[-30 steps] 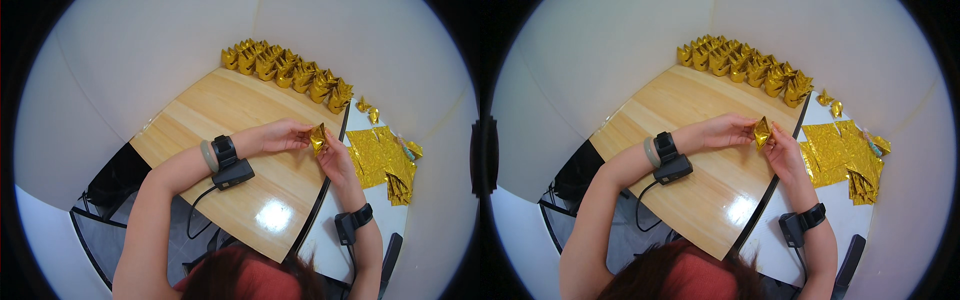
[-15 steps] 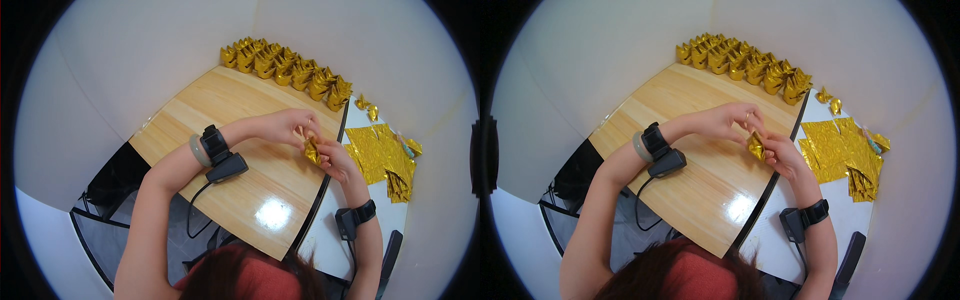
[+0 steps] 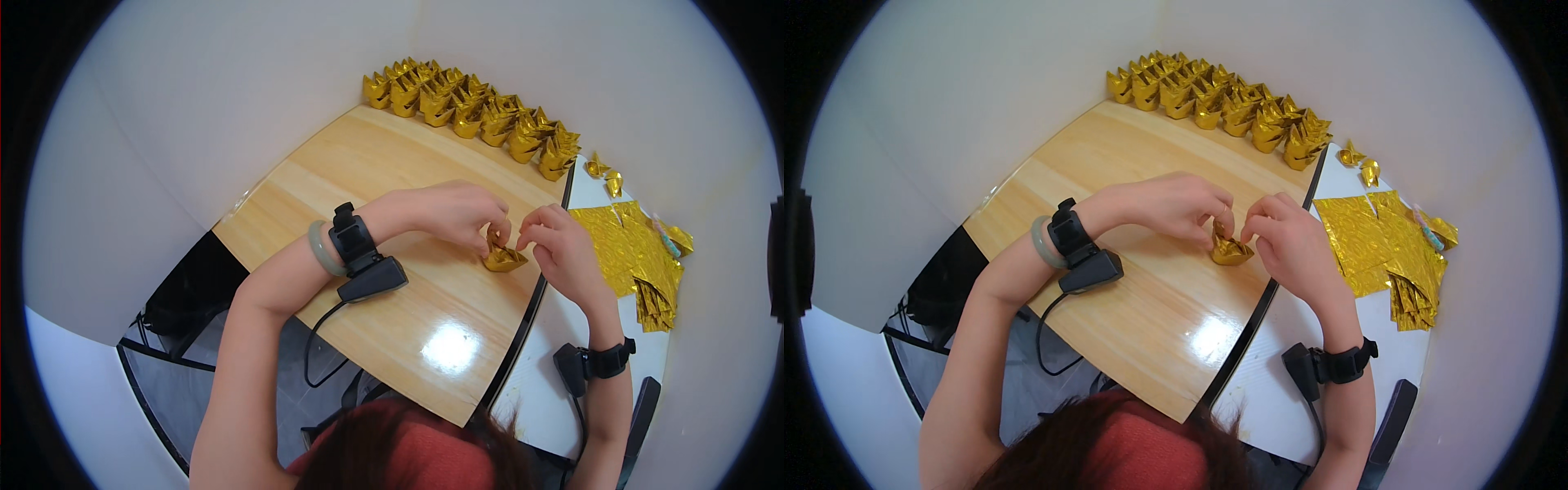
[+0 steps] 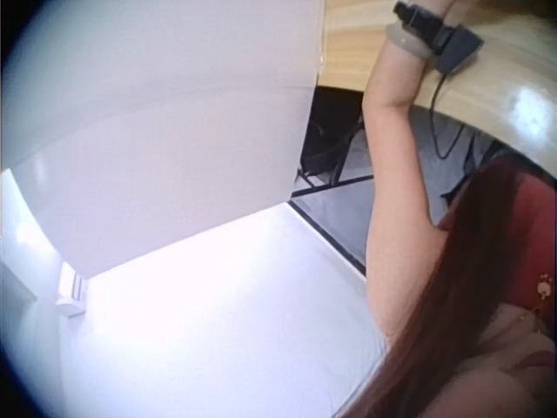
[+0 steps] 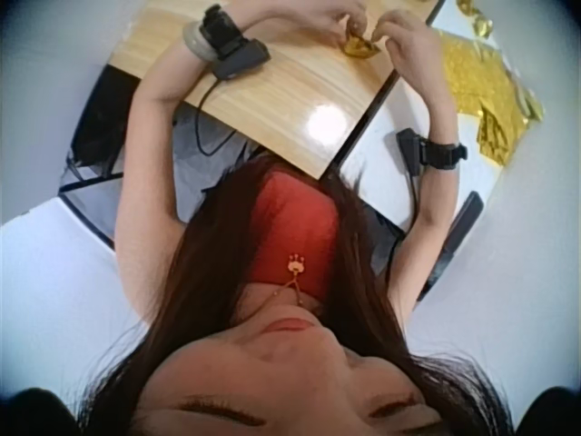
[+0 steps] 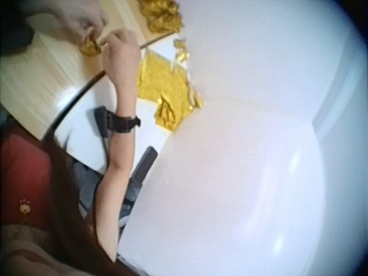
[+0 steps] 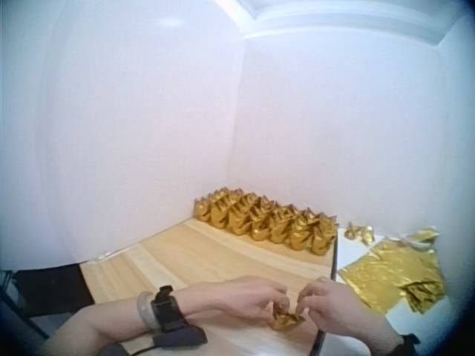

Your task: Folding gold foil paper into traditional Chinese paper ingots.

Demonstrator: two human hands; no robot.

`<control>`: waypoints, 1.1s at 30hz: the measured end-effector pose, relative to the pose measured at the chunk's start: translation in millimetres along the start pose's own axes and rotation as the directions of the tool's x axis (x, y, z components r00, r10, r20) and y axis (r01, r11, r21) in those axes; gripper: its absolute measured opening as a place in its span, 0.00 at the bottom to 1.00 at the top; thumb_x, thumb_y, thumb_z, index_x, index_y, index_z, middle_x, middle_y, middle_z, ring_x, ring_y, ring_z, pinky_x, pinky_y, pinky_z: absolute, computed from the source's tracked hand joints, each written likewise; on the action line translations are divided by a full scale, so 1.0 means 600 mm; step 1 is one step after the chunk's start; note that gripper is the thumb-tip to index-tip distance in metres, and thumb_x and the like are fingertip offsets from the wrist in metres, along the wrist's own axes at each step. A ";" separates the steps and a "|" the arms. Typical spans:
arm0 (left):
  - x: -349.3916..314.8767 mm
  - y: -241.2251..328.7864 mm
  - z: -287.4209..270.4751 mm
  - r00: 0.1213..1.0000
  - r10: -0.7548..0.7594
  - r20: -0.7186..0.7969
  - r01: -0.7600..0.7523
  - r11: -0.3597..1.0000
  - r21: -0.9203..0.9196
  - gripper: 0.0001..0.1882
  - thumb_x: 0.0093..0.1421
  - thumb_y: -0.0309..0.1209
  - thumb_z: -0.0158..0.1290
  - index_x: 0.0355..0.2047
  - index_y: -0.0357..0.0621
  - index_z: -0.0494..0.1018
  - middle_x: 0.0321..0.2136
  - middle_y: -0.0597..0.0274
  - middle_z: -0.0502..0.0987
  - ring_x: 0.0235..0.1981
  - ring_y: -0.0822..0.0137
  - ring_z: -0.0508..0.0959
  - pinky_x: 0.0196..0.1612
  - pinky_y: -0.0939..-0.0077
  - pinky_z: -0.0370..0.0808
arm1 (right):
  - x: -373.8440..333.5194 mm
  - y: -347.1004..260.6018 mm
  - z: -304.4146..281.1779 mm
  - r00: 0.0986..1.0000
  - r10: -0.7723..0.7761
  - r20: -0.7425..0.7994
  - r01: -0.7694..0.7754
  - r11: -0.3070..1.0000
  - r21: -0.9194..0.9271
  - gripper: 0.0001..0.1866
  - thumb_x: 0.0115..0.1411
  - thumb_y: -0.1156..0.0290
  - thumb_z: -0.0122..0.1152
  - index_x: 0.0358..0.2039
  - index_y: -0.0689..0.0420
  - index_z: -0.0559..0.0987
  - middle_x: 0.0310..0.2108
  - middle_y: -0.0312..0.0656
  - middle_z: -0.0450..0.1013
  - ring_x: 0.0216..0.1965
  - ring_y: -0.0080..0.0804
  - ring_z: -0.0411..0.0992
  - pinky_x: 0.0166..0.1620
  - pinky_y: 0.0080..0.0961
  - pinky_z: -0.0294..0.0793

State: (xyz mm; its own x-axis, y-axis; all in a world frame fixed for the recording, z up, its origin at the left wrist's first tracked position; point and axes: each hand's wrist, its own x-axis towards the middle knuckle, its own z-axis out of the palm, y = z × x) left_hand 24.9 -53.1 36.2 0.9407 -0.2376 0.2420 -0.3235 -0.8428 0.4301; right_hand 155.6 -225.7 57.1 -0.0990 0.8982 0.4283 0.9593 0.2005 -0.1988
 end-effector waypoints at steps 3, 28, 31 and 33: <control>-0.001 0.004 -0.001 0.999 -0.032 -0.011 0.033 0.997 0.075 0.09 0.45 0.30 0.57 0.30 0.50 0.76 0.27 0.64 0.72 0.26 0.63 0.74 0.29 0.70 0.69 | 0.000 -0.002 -0.005 0.998 0.005 0.063 -0.004 1.000 -0.015 0.07 0.43 0.82 0.51 0.21 0.56 0.76 0.27 0.37 0.67 0.35 0.34 0.67 0.36 0.29 0.69; 0.001 0.016 -0.004 0.998 -0.030 0.052 0.017 0.974 0.227 0.10 0.44 0.33 0.57 0.30 0.51 0.76 0.26 0.66 0.72 0.32 0.62 0.74 0.31 0.67 0.71 | -0.003 -0.006 0.002 0.988 0.007 0.152 -0.006 1.000 -0.002 0.09 0.47 0.75 0.48 0.26 0.57 0.78 0.31 0.40 0.66 0.36 0.35 0.66 0.40 0.31 0.68; 0.001 0.015 -0.003 0.997 -0.040 0.070 0.022 0.972 0.236 0.10 0.44 0.33 0.57 0.30 0.51 0.77 0.25 0.66 0.72 0.31 0.62 0.74 0.31 0.68 0.71 | -0.003 -0.007 0.000 0.979 0.036 0.200 -0.034 0.999 -0.013 0.11 0.47 0.74 0.46 0.27 0.58 0.78 0.31 0.41 0.66 0.36 0.35 0.66 0.40 0.32 0.68; 0.001 0.015 -0.003 0.998 -0.037 0.060 0.022 0.971 0.238 0.10 0.44 0.33 0.57 0.30 0.51 0.77 0.25 0.66 0.71 0.31 0.62 0.74 0.31 0.68 0.71 | -0.001 -0.007 -0.002 0.984 0.032 0.173 -0.033 0.999 0.004 0.11 0.47 0.73 0.46 0.26 0.58 0.78 0.31 0.41 0.66 0.37 0.35 0.66 0.41 0.33 0.68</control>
State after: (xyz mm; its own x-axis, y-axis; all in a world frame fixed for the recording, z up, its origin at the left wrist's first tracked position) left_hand 22.3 -59.9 41.7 0.9566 -0.2344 0.1734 -0.2692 -0.9385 0.2162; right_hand 152.1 -227.4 58.7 -0.1128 0.9582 0.2629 0.9609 0.1725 -0.2164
